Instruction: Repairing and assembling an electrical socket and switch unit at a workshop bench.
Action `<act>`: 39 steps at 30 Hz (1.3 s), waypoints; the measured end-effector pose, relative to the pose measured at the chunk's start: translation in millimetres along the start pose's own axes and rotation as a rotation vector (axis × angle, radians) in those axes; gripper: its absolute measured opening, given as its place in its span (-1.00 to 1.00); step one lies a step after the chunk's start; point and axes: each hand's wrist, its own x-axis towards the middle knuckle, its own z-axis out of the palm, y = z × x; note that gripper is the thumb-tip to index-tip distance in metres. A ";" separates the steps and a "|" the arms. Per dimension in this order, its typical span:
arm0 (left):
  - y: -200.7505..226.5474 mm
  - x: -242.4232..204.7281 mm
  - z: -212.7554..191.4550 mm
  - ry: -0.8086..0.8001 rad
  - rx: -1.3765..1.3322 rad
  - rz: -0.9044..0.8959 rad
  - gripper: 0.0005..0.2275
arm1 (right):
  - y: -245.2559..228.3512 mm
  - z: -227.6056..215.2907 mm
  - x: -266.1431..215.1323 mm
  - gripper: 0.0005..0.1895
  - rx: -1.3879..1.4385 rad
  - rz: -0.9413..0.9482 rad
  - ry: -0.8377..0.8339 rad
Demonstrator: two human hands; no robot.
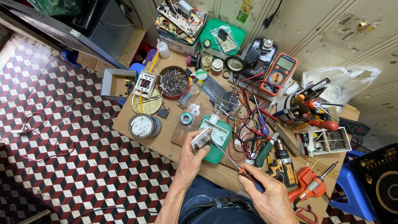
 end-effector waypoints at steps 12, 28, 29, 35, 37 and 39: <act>-7.7 6.6 2.6 0.132 -0.295 -0.100 -0.66 | -18.7 -15.5 -8.2 -0.50 -0.112 -0.217 -0.004; 7.3 -8.7 7.9 0.112 -0.081 -0.091 -0.66 | -27.8 -8.8 -13.3 -0.53 -0.157 -0.314 0.013; 7.2 -8.5 7.7 0.112 -0.051 -0.079 -0.64 | -29.4 -8.8 -13.9 -0.52 -0.224 -0.372 0.062; 3.1 -9.1 4.7 0.073 0.015 -0.084 -0.65 | -27.9 -12.8 -12.8 -0.52 -0.444 -0.511 0.129; 1.9 -10.1 5.2 0.066 0.031 -0.097 -0.65 | -22.5 -13.3 -11.6 -0.51 -0.428 -0.507 0.118; 0.3 -10.9 7.3 0.067 0.018 -0.105 -0.64 | -16.6 -13.4 -11.2 -0.50 -0.356 -0.470 0.097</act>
